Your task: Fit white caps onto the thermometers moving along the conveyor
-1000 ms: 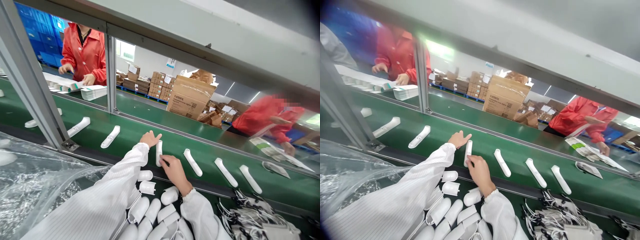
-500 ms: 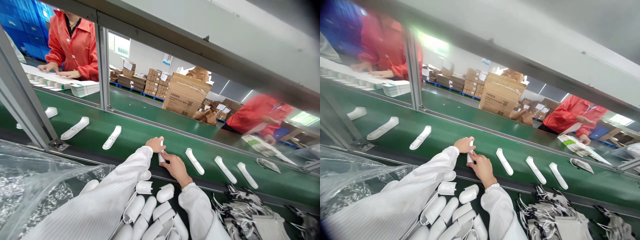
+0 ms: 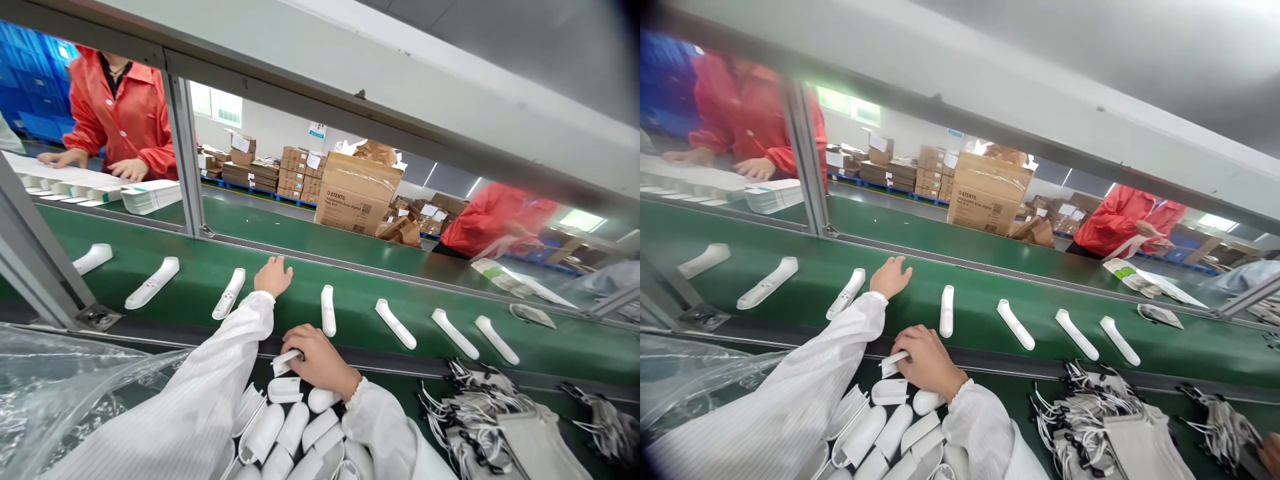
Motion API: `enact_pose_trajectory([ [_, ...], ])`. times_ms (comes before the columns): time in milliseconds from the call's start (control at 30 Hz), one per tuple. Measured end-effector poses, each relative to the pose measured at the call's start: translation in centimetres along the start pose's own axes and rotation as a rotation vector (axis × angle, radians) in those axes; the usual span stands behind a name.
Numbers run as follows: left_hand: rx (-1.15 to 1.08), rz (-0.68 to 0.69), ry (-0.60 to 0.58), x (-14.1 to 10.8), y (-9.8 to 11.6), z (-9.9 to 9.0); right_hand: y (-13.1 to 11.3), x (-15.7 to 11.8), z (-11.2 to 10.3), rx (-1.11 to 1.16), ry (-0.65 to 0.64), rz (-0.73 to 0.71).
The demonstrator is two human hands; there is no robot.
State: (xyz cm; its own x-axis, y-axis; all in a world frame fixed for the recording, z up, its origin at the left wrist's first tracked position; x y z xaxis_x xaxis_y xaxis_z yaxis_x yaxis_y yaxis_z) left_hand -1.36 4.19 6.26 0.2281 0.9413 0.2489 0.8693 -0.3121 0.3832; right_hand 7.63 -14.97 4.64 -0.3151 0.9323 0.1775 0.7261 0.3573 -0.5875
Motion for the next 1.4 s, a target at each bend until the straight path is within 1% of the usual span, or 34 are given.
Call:
enact_pose_trajectory([
  [67, 0.036, 0.003, 0.054, 0.1, -0.6, -0.6, 1.0, 0.3, -0.3, 0.124, 0.039, 0.052],
  [133, 0.114, -0.01, 0.111, 0.0, -1.2, -1.3, 2.0, 0.5, -0.7, 0.22, 0.106, 0.088],
  [200, 0.209, -0.072, 0.16, -0.3, -2.2, -1.9, 2.9, 0.6, -0.9, 0.292, 0.182, 0.096],
  [267, 0.28, -0.165, 0.182, -0.7, -3.5, -2.1, 3.8, 0.7, -0.9, 0.36, 0.256, 0.098],
  [333, 0.298, -0.253, 0.16, -1.0, -5.0, -2.0, 4.8, 0.8, -0.8, 0.422, 0.299, 0.118],
  [400, 0.265, -0.32, 0.106, -1.1, -6.4, -1.6, 5.7, 0.9, -0.5, 0.481, 0.31, 0.141],
  [467, 0.203, -0.362, 0.018, -1.1, -7.4, -1.2, 6.3, 1.1, -0.3, 0.53, 0.304, 0.182],
  [533, 0.152, -0.361, -0.089, -0.9, -7.7, -0.9, 6.7, 1.1, -0.3, 0.573, 0.303, 0.236],
  [600, 0.121, -0.312, -0.173, -0.5, -7.3, -0.5, 7.0, 1.1, -0.3, 0.625, 0.303, 0.278],
  [700, 0.08, -0.242, -0.2, 0.2, -6.2, 0.1, 7.2, 1.2, -0.3, 0.629, 0.316, 0.29],
  [867, 0.084, -0.153, -0.213, 0.7, -3.8, 1.9, 6.4, 1.3, -0.6, 0.381, 0.35, 0.184],
  [1000, 0.084, -0.153, -0.198, 0.2, -2.5, 2.5, 5.5, 1.3, -0.3, 0.24, 0.285, 0.14],
  [1133, 0.065, -0.154, -0.187, -0.1, -1.7, 3.1, 5.7, 1.3, -0.2, -0.009, 0.225, 0.175],
  [1200, 0.073, -0.112, -0.177, 0.0, -1.2, 3.5, 6.3, 1.4, -0.2, -0.109, 0.199, 0.197],
  [1300, 0.088, -0.005, -0.185, -0.1, -0.1, 4.0, 7.1, 1.4, -0.5, -0.161, 0.194, 0.233],
  [1400, 0.04, 0.01, -0.257, -0.7, 0.6, 4.1, 7.2, 1.2, -1.1, -0.208, 0.216, 0.27],
])
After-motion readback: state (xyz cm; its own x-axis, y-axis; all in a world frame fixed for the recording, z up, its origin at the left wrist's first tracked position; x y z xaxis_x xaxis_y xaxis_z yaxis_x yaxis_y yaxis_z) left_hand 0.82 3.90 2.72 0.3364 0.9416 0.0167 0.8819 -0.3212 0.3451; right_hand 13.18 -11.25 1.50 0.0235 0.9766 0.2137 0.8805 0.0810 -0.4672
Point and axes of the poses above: each hand's wrist, its own x-axis towards the middle knuckle, its own z-axis out of the palm, y = z × x, the point moved 5 cm from there along x, towards the middle knuckle, and after that the axes turned 6 degrees about z, right-handed, at the moved point
